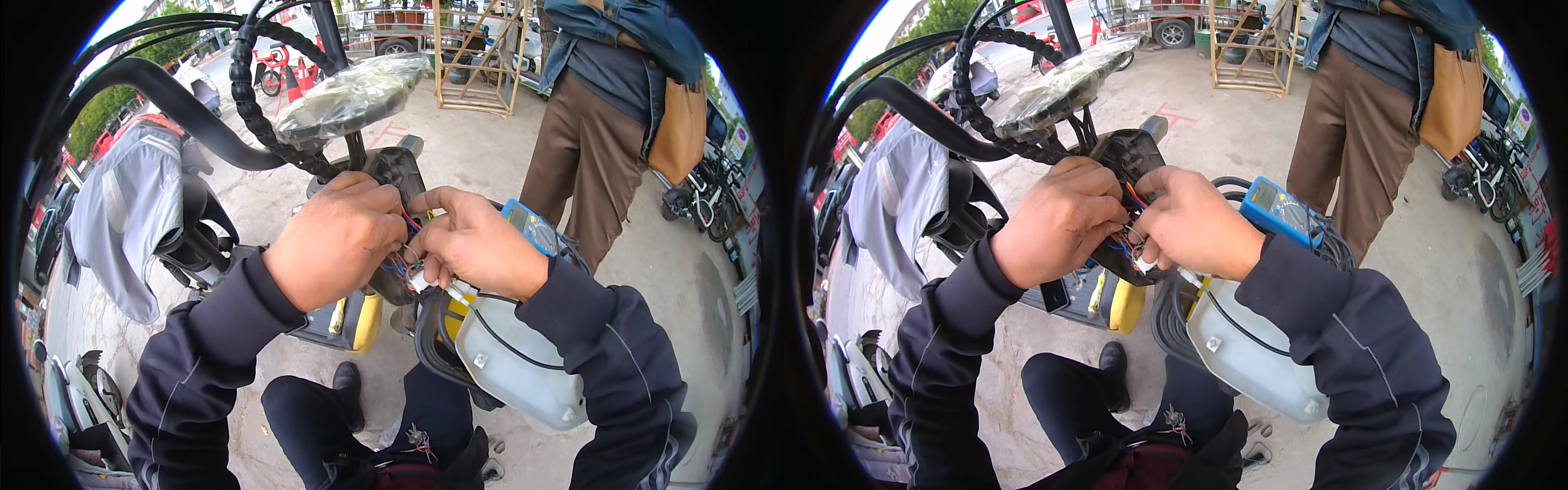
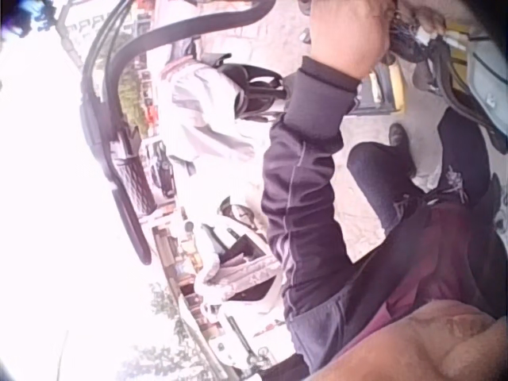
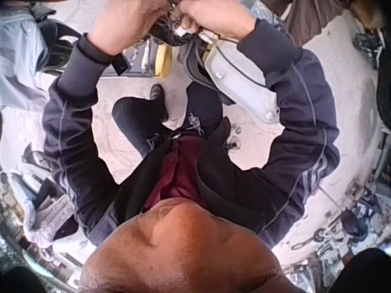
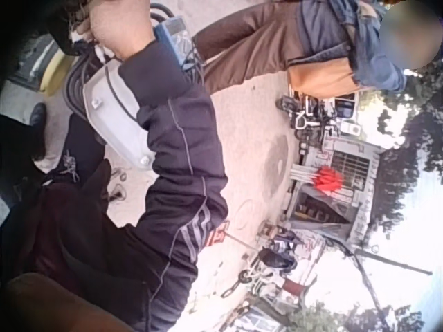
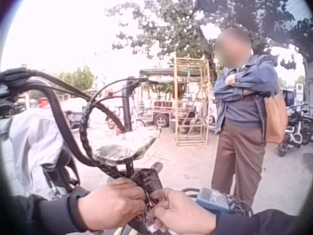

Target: The person repairs the electrical wiring of an electric scooter. They strip wire ends with shears, twist and connect wires, and secure connections with electrical tape. The scooter's front panel is open, exposing the wiring harness.

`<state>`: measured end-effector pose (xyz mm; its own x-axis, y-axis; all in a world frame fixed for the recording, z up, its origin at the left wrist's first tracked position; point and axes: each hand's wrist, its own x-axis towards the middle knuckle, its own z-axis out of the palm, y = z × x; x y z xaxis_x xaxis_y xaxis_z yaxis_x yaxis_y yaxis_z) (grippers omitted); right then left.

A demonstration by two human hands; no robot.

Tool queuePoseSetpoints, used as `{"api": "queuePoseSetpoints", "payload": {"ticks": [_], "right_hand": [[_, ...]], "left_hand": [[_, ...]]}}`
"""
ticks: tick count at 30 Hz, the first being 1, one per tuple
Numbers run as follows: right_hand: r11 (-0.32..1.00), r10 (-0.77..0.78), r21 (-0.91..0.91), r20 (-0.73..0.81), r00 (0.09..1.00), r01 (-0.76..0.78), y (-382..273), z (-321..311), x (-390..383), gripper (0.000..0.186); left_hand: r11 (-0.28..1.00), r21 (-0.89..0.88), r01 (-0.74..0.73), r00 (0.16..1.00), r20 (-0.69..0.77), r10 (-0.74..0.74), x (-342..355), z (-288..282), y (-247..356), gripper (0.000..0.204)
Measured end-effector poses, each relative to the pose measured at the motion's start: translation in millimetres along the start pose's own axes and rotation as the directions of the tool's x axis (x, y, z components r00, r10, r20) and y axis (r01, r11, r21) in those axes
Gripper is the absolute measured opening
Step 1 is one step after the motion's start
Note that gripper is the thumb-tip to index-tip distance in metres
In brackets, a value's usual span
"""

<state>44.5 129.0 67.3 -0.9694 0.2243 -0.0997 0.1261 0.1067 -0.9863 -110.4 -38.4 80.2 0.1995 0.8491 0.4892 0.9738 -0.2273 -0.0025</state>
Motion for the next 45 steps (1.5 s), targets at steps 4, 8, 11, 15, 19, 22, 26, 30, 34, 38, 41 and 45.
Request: {"api": "queuePoseSetpoints", "payload": {"ticks": [4, 8, 11, 15, 19, 22, 26, 30, 34, 38, 41, 45], "right_hand": [[0.997, -0.038, -0.071, 0.033, 0.999, 0.041, 1, 1, -1, 0.049], [0.989, -0.093, -0.108, 0.033, 0.995, 0.096, 1, 4, -3, 0.044], [0.985, -0.089, -0.145, 0.036, 0.995, 0.094, 1, 4, -2, 0.039], [0.984, -0.063, -0.164, 0.059, 0.996, 0.072, 1, 2, 0, 0.031], [0.957, -0.176, -0.234, 0.003, 0.984, 0.172, 4, 4, -1, 0.032], [0.837, -0.375, -0.440, -0.031, 0.926, 0.324, 8, 7, -6, 0.037], [0.688, -0.510, -0.608, -0.017, 0.860, 0.396, 14, 9, -6, 0.044], [0.494, -0.668, -0.733, 0.024, 0.743, 0.468, 21, 9, -4, 0.048], [0.190, -0.798, -0.821, 0.190, 0.571, 0.538, 25, 4, -1, 0.037], [0.005, -0.855, -0.825, 0.290, 0.431, 0.565, 25, 1, 5, 0.028], [-0.069, -0.832, -0.801, 0.375, 0.409, 0.594, 24, -1, 5, 0.025], [-0.084, -0.840, -0.792, 0.382, 0.384, 0.604, 23, 0, 7, 0.025]], "left_hand": [[0.990, -0.131, 0.046, 0.999, 0.030, -0.043, 5, -3, -2, 0.007], [0.975, -0.195, 0.110, 0.990, 0.113, -0.089, 8, -5, -6, 0.009], [0.965, -0.228, 0.132, 0.974, 0.211, -0.084, 9, -10, -9, 0.016], [0.972, -0.213, 0.104, 0.969, 0.240, -0.051, 5, -11, -6, 0.022], [0.988, -0.130, 0.085, 0.977, 0.206, -0.057, 3, -4, -4, 0.025], [0.987, -0.129, 0.095, 0.978, 0.198, -0.069, 1, -2, -5, 0.028], [0.975, -0.199, 0.100, 0.974, 0.221, -0.055, 2, -5, -8, 0.029], [0.969, -0.211, 0.129, 0.955, 0.289, -0.065, 3, -10, -8, 0.027], [0.971, -0.202, 0.128, 0.962, 0.262, -0.072, 3, -9, -8, 0.023], [0.973, -0.207, 0.104, 0.968, 0.247, -0.051, 3, -7, -12, 0.026], [0.966, -0.239, 0.103, 0.974, 0.220, -0.049, 2, -4, -12, 0.026], [0.968, -0.231, 0.102, 0.969, 0.242, -0.045, 1, -5, -13, 0.027]]}}
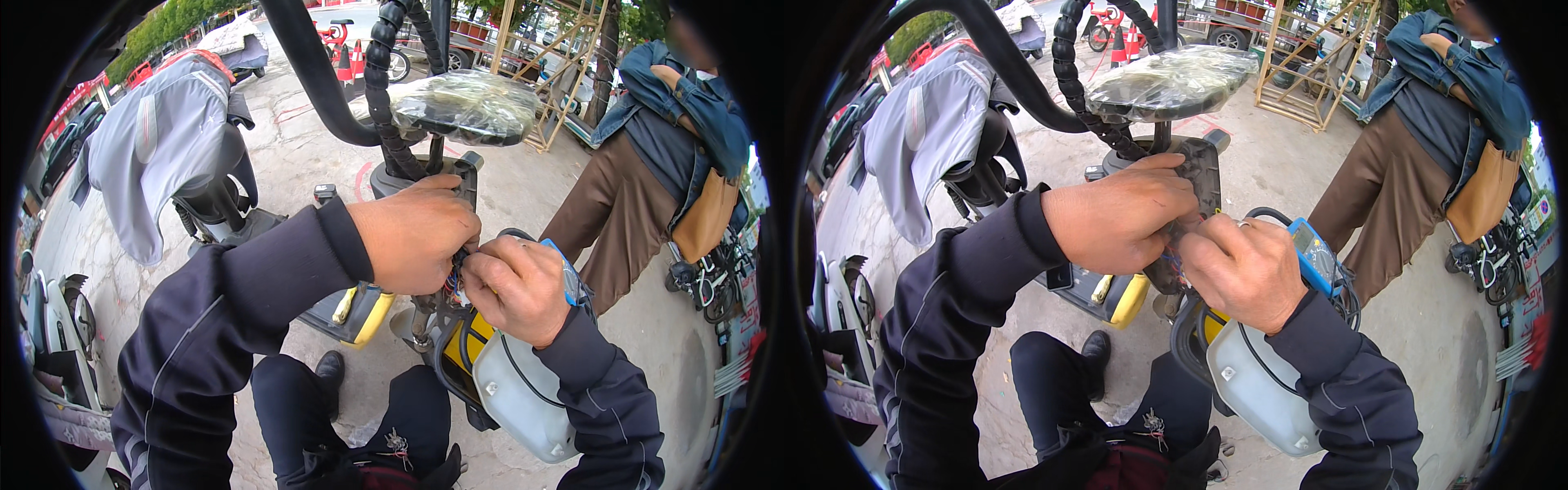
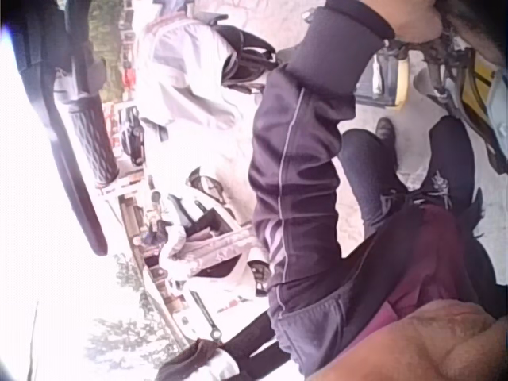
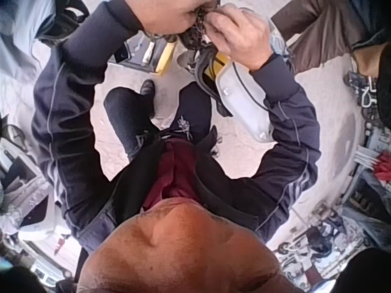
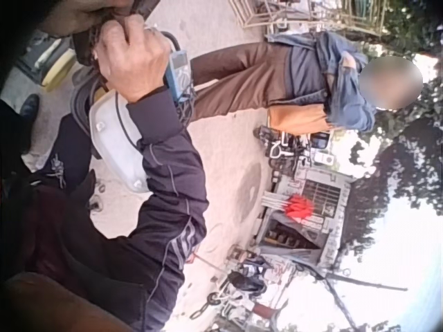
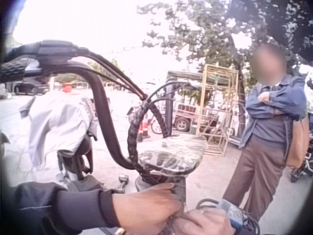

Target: The person repairs the electrical wiring of an electric scooter. They strip wire ends with shears, twist and connect wires, and secure connections with electrical tape. The scooter's front panel is open, exposing the wiring harness.

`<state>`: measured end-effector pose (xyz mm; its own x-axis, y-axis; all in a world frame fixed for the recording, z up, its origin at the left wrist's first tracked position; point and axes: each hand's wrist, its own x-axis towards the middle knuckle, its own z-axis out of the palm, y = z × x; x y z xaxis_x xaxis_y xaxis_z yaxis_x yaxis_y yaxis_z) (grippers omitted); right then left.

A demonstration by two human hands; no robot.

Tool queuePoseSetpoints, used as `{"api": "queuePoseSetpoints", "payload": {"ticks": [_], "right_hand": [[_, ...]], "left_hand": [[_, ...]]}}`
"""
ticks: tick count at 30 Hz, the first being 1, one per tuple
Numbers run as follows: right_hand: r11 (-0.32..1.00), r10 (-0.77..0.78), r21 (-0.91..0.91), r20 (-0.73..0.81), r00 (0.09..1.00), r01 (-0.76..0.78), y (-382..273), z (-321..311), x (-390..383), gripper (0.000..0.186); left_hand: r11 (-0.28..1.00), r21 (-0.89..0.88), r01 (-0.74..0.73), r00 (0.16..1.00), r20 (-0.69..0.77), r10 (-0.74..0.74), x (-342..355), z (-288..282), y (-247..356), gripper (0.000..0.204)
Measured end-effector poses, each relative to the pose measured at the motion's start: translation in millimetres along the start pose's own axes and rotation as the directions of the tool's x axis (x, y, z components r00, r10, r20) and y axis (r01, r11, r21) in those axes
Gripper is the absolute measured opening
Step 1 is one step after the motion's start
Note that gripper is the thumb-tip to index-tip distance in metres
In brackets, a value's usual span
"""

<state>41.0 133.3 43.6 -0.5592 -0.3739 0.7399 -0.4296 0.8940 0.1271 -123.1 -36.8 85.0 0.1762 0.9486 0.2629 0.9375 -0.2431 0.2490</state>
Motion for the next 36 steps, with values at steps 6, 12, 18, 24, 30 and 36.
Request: {"api": "queuePoseSetpoints", "payload": {"ticks": [6, 12, 18, 24, 30, 36], "right_hand": [[0.961, 0.224, 0.172, -0.014, 0.975, -0.218, -3, 0, 1, 0.025], [0.982, 0.105, 0.156, 0.011, 0.994, -0.106, 3, -6, 3, 0.026], [0.996, -0.056, -0.057, 0.112, 0.992, 0.063, 0, -7, 7, 0.029], [0.988, -0.096, -0.113, 0.057, 0.994, 0.102, -4, 0, 9, 0.031], [0.901, 0.346, 0.286, -0.016, 0.938, -0.327, -11, 6, 3, 0.020], [0.547, 0.680, 0.565, 0.132, 0.722, -0.618, -17, 8, -1, 0.008]], "left_hand": [[1.000, 0.007, -0.009, 1.000, 0.010, 0.009, 1, -2, 0, 0.026], [1.000, -0.003, -0.027, 1.000, 0.012, 0.027, 1, -1, -2, 0.024], [0.998, 0.020, -0.067, 0.997, -0.025, 0.067, -1, 1, -5, 0.018], [0.985, 0.067, -0.158, 0.973, -0.160, 0.167, 2, 8, -9, 0.010], [0.995, 0.052, -0.087, 0.996, -0.017, 0.088, -2, 2, -7, 0.016], [0.998, 0.010, -0.063, 0.997, -0.048, 0.063, -1, 3, -5, 0.011]]}}
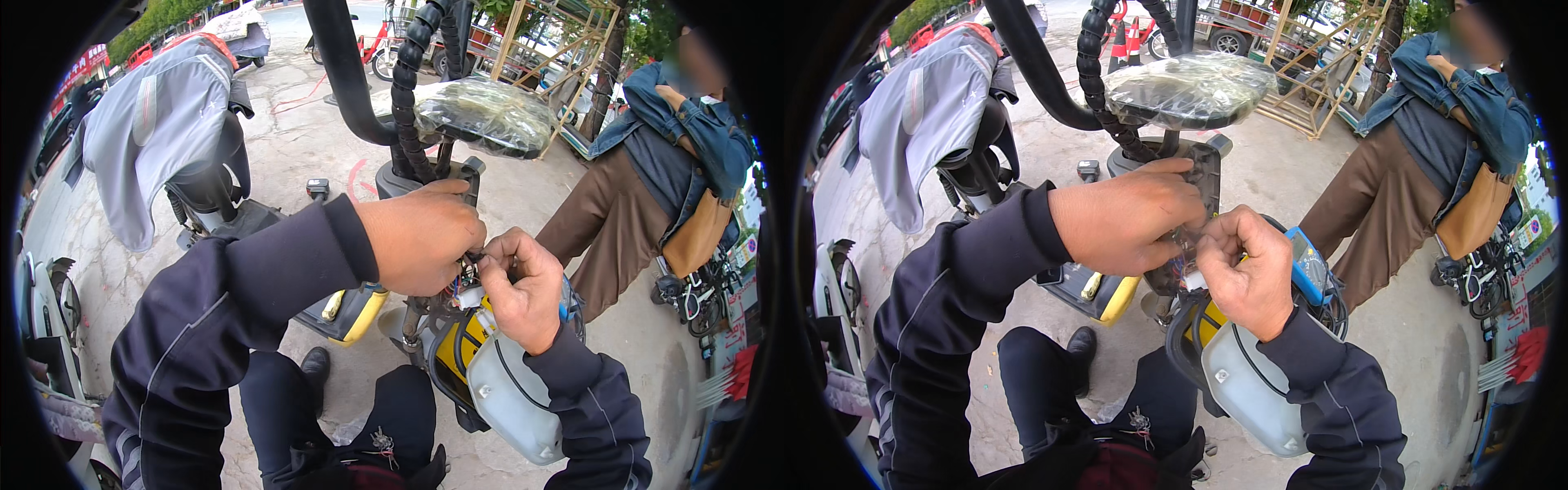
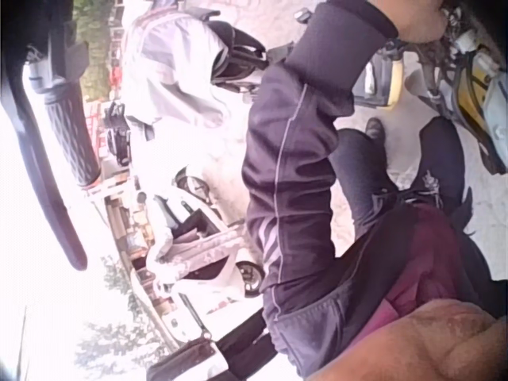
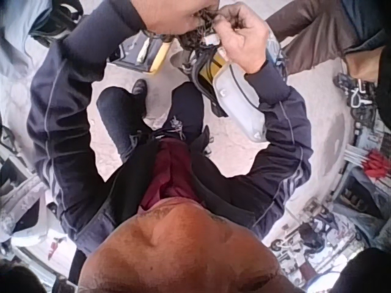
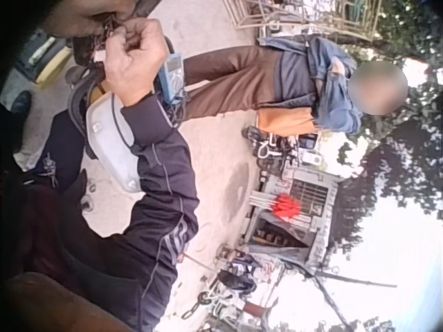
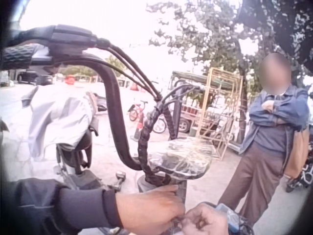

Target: The person repairs the electrical wiring of an electric scooter. They strip wire ends with shears, twist and connect wires, and secure connections with electrical tape. The scooter's front panel is open, exposing the wiring harness.

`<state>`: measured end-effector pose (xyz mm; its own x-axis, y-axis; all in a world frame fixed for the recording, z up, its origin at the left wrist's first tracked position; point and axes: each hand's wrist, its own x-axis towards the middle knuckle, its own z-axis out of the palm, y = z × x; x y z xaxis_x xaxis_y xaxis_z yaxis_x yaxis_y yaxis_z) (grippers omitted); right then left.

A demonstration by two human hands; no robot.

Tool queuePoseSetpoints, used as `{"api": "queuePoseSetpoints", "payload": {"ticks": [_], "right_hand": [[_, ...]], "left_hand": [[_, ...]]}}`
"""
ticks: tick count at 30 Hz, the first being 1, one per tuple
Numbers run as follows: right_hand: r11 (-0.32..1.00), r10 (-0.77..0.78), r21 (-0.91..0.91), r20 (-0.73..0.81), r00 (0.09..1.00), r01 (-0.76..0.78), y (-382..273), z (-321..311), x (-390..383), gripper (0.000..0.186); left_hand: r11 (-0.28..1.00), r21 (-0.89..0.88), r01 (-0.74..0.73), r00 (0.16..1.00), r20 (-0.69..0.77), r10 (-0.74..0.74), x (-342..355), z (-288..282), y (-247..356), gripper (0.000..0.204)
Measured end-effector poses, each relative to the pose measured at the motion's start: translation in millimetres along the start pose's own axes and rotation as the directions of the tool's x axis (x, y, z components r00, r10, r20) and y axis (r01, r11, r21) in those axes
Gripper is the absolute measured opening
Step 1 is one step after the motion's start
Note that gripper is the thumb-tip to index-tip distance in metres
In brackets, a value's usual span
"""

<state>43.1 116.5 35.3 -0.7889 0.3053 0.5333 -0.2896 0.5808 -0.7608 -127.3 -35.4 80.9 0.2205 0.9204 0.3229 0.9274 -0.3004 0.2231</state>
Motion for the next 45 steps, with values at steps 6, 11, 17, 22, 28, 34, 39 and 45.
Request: {"api": "queuePoseSetpoints", "payload": {"ticks": [6, 11, 17, 22, 28, 34, 39, 45], "right_hand": [[0.957, 0.219, 0.186, 0.045, 0.975, -0.224, -6, -6, -1, 0.006], [0.942, 0.274, 0.187, 0.043, 0.961, -0.277, -8, -8, 0, 0.012], [0.928, 0.319, 0.191, 0.035, 0.947, -0.319, -8, -6, 3, 0.013], [0.909, 0.368, 0.191, 0.055, 0.928, -0.371, -11, -6, 5, 0.015], [0.882, 0.415, 0.217, 0.058, 0.908, -0.418, -11, -11, 11, 0.018], [0.913, 0.308, 0.259, 0.067, 0.949, -0.315, -9, -13, 10, 0.017], [0.941, 0.248, 0.191, 0.165, 0.955, -0.278, -10, -9, 13, 0.019], [0.920, 0.337, 0.124, 0.227, 0.913, -0.371, -8, -7, 20, 0.016]], "left_hand": [[0.999, -0.047, 0.006, 0.995, -0.100, -0.011, 0, 5, 1, 0.006], [0.999, -0.052, 0.011, 0.993, -0.119, -0.017, 1, 4, 3, 0.007], [0.996, -0.007, 0.089, 0.988, -0.125, -0.089, 1, 9, 8, 0.007], [0.997, -0.065, 0.040, 0.923, -0.380, -0.062, 1, 18, 9, 0.008], [0.989, 0.081, -0.124, 0.932, -0.334, 0.144, -9, 14, 1, 0.016], [0.994, 0.044, -0.105, 0.927, -0.359, 0.113, -10, 16, 0, 0.022], [1.000, -0.025, -0.008, 0.943, -0.331, -0.001, -15, 14, 0, 0.020], [0.999, -0.031, -0.028, 0.927, -0.375, 0.015, -16, 15, -2, 0.028]]}}
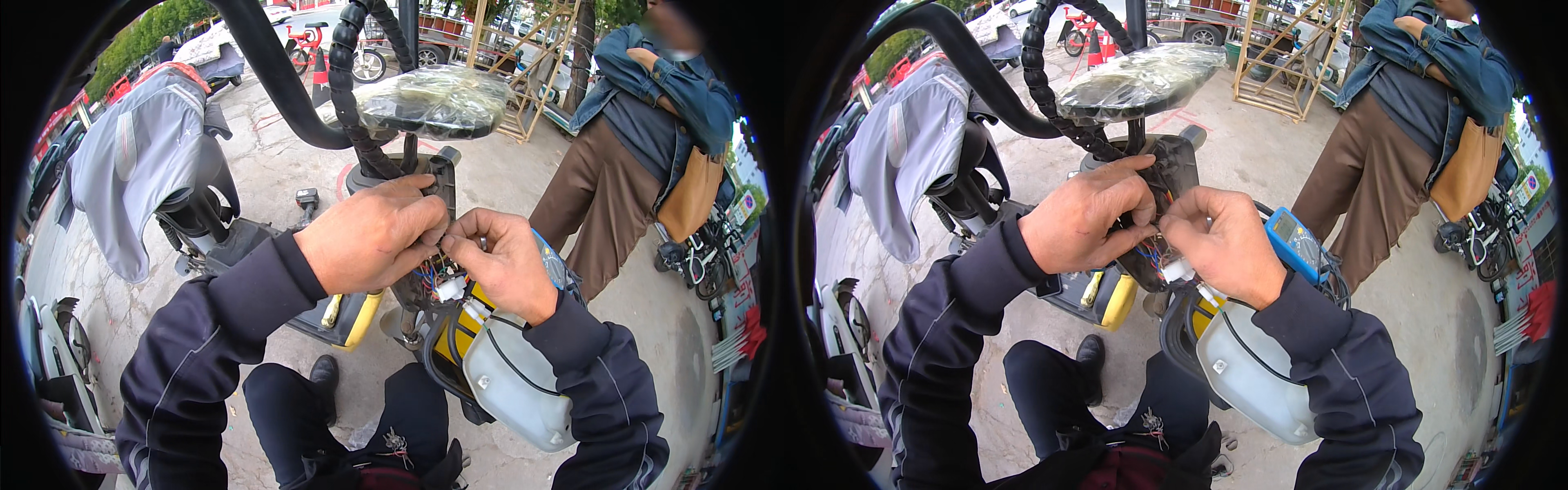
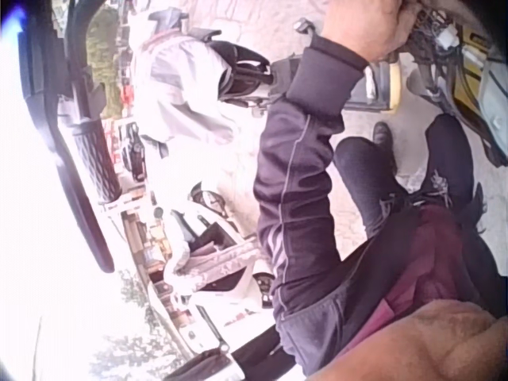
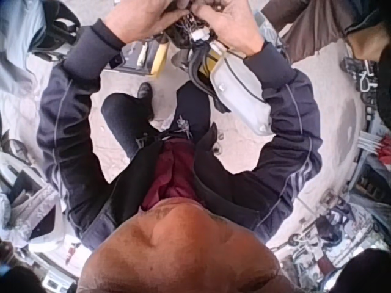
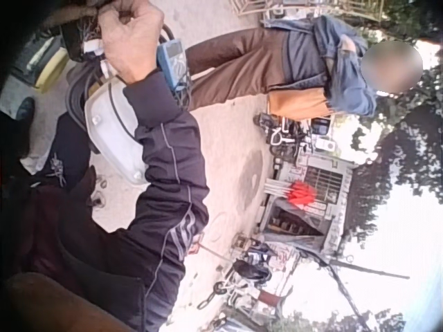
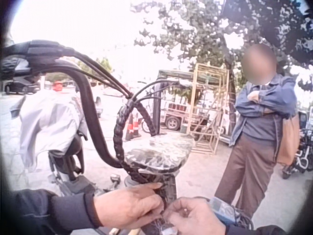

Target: The person repairs the electrical wiring of an electric scooter. They strip wire ends with shears, twist and connect wires, and secure connections with electrical tape. The scooter's front panel is open, exposing the wiring harness.

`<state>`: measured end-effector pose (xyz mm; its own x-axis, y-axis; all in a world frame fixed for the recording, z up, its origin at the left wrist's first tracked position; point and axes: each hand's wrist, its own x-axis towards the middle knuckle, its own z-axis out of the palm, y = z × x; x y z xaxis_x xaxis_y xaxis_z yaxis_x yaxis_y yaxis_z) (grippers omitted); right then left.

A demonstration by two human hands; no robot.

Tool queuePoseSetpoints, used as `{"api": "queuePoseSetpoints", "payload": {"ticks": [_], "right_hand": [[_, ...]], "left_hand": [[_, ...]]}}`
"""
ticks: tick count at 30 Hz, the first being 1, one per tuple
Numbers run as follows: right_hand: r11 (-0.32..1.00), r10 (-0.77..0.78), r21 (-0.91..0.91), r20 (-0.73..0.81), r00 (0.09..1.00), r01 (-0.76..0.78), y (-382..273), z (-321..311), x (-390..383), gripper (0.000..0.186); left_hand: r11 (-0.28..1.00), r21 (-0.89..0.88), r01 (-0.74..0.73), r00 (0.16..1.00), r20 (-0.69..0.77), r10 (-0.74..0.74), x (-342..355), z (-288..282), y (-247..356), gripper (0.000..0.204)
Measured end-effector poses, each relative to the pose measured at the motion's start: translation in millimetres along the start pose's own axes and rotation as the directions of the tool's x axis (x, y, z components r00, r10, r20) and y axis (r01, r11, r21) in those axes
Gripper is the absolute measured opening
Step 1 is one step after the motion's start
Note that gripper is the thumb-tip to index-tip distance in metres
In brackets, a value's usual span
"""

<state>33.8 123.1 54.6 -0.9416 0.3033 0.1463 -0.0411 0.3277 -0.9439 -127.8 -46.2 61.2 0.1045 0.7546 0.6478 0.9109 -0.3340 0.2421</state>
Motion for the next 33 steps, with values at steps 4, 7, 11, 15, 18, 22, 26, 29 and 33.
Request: {"api": "queuePoseSetpoints", "payload": {"ticks": [4, 7, 11, 15, 18, 22, 26, 29, 33], "right_hand": [[1.000, -0.031, 0.004, 0.019, 0.999, 0.031, 4, -2, 2, 0.018], [1.000, 0.004, 0.029, 0.050, 0.999, -0.006, 5, -7, 4, 0.023], [0.997, 0.050, 0.052, 0.083, 0.995, -0.054, 7, -10, 7, 0.027], [0.998, 0.045, 0.038, 0.096, 0.994, -0.049, 10, -12, 9, 0.028], [0.997, -0.019, -0.072, 0.122, 0.992, 0.028, 12, -14, 15, 0.029], [0.996, 0.078, -0.044, 0.156, 0.985, -0.072, 11, -16, 18, 0.027], [0.992, 0.111, -0.067, 0.135, 0.985, -0.103, 7, -15, 16, 0.024], [0.993, 0.089, -0.084, 0.117, 0.989, -0.080, 6, -13, 10, 0.024], [0.990, 0.013, -0.142, 0.075, 0.997, -0.002, 7, -14, 4, 0.026]], "left_hand": [[0.999, 0.004, -0.038, 0.999, 0.010, 0.038, 1, 0, -1, 0.026], [0.993, 0.071, -0.098, 0.995, 0.014, 0.097, 2, 1, 0, 0.023], [0.941, 0.254, -0.222, 0.975, 0.048, 0.217, 3, 2, 5, 0.021], [0.856, 0.418, -0.304, 0.952, 0.116, 0.282, 3, 0, 11, 0.026], [0.766, 0.519, -0.380, 0.923, 0.159, 0.350, 3, 0, 14, 0.029], [0.721, 0.560, -0.408, 0.913, 0.260, 0.315, 1, -2, 17, 0.037], [0.701, 0.602, -0.383, 0.923, 0.277, 0.266, 1, -2, 19, 0.038], [0.768, 0.557, -0.316, 0.948, 0.220, 0.230, 6, -1, 19, 0.025], [0.856, 0.478, -0.199, 0.978, 0.151, 0.143, 14, -1, 19, 0.011]]}}
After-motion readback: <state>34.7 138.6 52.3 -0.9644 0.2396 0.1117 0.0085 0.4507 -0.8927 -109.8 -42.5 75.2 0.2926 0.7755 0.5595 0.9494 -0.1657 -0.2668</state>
